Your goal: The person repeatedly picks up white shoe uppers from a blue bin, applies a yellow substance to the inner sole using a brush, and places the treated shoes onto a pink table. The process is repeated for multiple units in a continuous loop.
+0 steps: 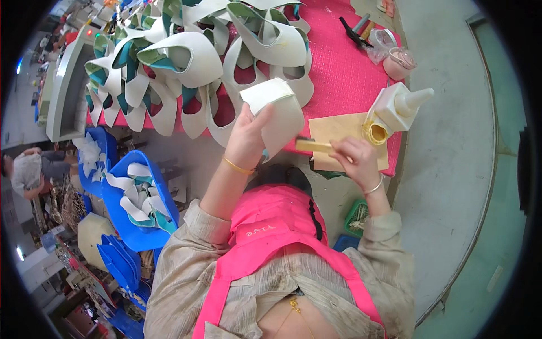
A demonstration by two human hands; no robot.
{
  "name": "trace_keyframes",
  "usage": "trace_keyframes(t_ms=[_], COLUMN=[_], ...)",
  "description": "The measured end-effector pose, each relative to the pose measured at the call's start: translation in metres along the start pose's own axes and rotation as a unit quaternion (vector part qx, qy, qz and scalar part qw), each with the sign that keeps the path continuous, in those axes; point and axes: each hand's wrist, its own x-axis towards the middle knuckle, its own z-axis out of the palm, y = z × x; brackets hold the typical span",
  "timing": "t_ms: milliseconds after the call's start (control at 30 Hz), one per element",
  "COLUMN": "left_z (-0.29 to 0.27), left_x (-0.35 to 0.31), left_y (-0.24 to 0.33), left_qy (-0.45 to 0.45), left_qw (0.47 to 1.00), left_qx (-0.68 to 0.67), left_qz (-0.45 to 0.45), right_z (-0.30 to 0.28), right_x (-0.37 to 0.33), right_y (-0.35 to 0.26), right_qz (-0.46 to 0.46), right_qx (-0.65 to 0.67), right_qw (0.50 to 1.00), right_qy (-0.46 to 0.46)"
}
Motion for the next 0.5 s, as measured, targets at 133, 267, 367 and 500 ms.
trace_keyframes(t_ms=[133, 267, 367, 500], left_z=[0.002, -0.015, -0.022, -0.018], left_x=[0.006, 0.024, 0.034, 0.04], left_y=[-0.001, 0.003, -0.002, -0.005], left_qy=[0.04, 0.05, 0.057, 0.075], left_qw=[0.998, 0.992, 0.986, 0.984], left_qx=[0.006, -0.075, -0.102, -0.107], left_qz=[-0.044, -0.09, -0.117, -0.119], right_z=[-0.001, 0.018, 0.033, 0.019], right_x=[0.041, 0.024, 0.003, 0.063], right_y=[-0.007, 0.028, 0.021, 0.003], right_qz=[-0.088, -0.112, -0.097, -0.152], right_qx=[0.0, -0.069, -0.021, -0.05], right_qw=[0.992, 0.991, 0.995, 0.983], right_qy=[0.087, -0.026, 0.018, 0.086])
